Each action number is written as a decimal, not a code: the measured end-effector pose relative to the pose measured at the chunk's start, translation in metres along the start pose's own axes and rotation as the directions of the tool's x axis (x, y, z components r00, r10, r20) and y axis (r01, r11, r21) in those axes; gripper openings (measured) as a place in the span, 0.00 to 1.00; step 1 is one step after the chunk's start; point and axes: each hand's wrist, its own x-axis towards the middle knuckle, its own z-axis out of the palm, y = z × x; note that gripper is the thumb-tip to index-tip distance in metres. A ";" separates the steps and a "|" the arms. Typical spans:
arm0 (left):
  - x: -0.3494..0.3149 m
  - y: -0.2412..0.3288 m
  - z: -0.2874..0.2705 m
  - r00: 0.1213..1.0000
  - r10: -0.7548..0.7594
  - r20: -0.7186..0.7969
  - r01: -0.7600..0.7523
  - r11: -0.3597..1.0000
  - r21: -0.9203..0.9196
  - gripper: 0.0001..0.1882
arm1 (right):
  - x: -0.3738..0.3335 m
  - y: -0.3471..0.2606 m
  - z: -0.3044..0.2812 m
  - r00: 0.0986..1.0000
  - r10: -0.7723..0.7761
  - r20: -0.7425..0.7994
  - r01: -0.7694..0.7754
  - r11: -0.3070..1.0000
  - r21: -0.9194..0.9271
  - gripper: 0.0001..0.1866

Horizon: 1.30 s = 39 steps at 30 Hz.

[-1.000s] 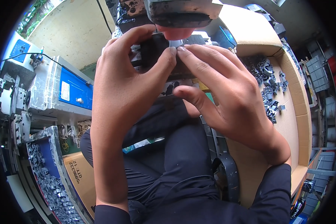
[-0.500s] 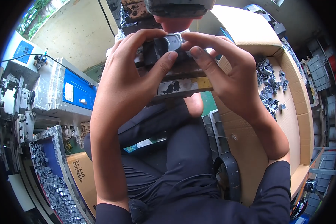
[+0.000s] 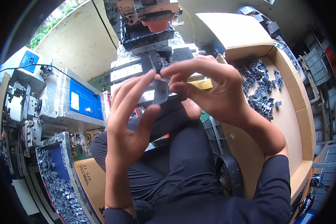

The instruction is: Manual assembly of small plastic parts on a production line or workshop bench.

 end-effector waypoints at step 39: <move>-0.125 0.021 -0.010 0.911 -0.353 0.213 0.398 0.616 -0.679 0.27 | -0.024 -0.039 0.037 0.817 -0.236 0.526 0.313 0.948 -0.061 0.20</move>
